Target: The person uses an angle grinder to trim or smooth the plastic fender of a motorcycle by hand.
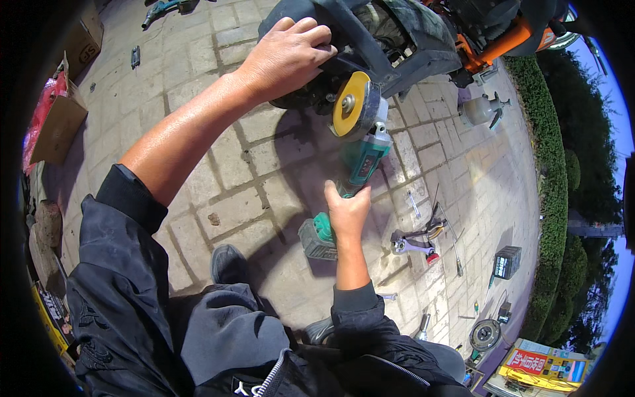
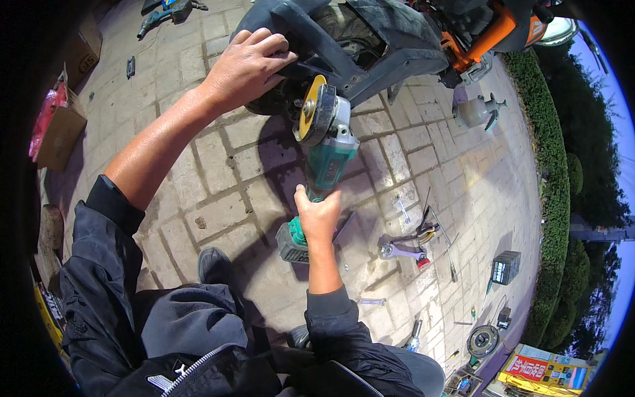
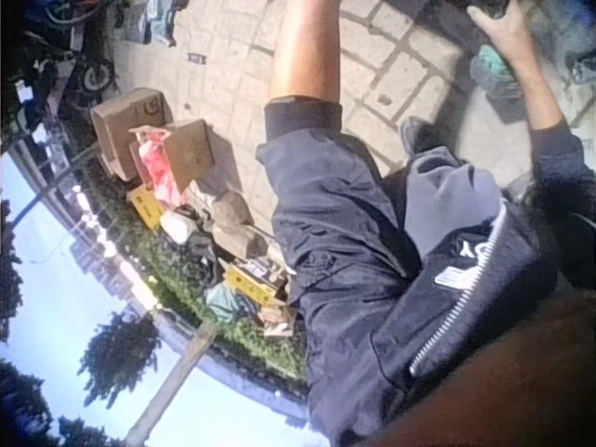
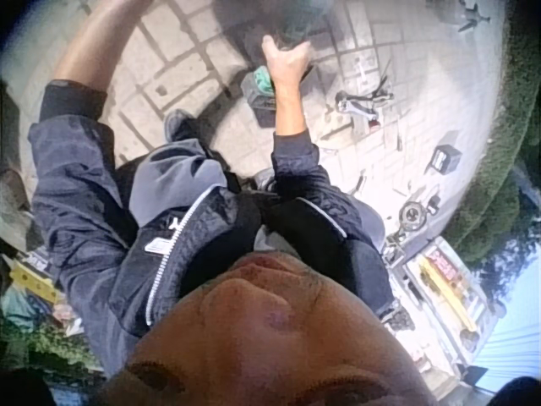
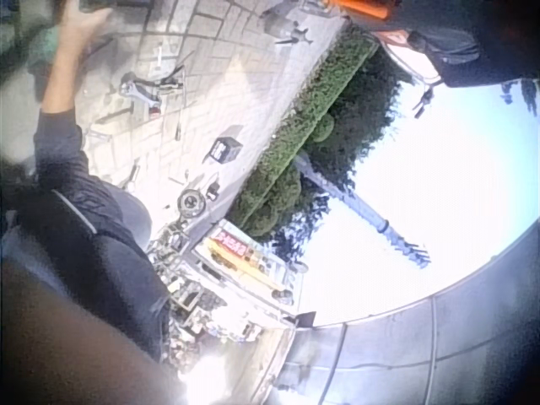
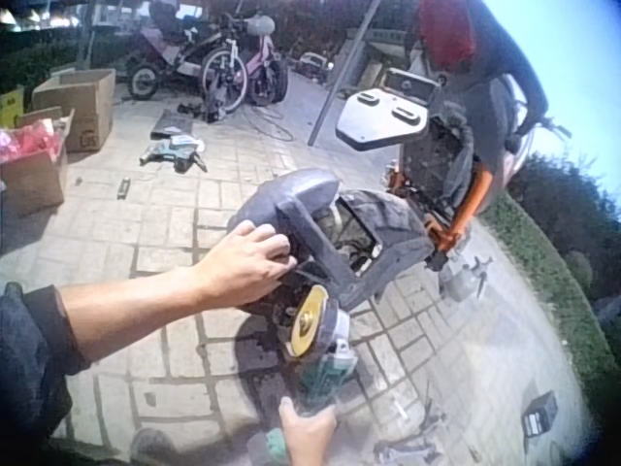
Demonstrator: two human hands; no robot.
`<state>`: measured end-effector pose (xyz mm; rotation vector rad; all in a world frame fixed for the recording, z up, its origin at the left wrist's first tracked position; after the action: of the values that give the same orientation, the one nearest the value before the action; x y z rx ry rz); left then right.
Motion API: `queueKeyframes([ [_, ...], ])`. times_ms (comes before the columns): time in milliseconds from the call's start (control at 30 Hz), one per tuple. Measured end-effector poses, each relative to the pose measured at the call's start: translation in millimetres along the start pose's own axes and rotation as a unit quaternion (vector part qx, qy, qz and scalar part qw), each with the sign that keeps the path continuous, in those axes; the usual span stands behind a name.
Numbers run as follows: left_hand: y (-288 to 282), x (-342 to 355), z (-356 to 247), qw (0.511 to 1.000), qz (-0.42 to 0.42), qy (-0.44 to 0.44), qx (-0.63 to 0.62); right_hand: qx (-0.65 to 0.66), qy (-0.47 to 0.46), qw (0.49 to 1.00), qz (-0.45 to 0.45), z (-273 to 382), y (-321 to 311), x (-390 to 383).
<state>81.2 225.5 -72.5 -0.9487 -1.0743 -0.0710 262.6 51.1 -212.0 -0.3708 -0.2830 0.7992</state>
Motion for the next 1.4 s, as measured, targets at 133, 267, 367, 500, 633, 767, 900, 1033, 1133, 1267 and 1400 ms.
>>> queueKeyframes([
  [133,2,1,0,1.0,-0.001,-0.001,0.007,-0.009,-0.018,1.0,-0.006,-1,0,1],
  [267,1,0,0,1.0,0.001,-0.002,0.009,-0.014,-0.016,1.0,-0.003,-4,1,0],
  [367,2,0,1,1.0,-0.001,-0.002,0.004,-0.003,-0.016,1.0,0.001,-4,1,-1],
  [500,0,0,0,1.0,-0.008,0.003,-0.006,-0.024,-0.039,0.999,0.005,-3,3,-4],
  [633,-1,1,1,1.0,0.002,-0.002,-0.022,-0.016,-0.047,0.999,0.023,-1,9,-13],
  [767,-2,1,3,1.0,-0.003,-0.004,-0.011,0.037,-0.028,0.999,0.002,-2,5,-17],
  [900,-2,2,4,1.0,0.0,-0.006,-0.017,0.045,0.069,0.996,0.037,-18,6,-11],
  [1033,-5,4,6,0.999,0.006,-0.022,-0.029,0.026,-0.018,0.999,0.008,4,-1,-9],
  [1133,-5,4,7,0.999,0.029,-0.021,-0.031,0.016,0.004,1.0,0.011,12,0,-10],
  [1267,-12,5,10,1.0,-0.017,-0.01,-0.019,0.014,-0.01,1.0,0.004,12,1,-8],
  [1400,-8,6,11,0.998,0.02,-0.034,-0.046,0.027,0.003,1.0,-0.001,14,0,-7],
])
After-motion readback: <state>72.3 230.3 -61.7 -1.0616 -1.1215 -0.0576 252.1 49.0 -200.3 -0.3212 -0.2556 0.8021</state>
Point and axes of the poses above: each hand's wrist, its own x-axis towards the middle knuckle, its own y-axis out of the palm, z = x × y, the point moved 8 cm from there along x, towards the middle knuckle, and after that the axes turned 10 degrees about -z, right-handed, at the moved point
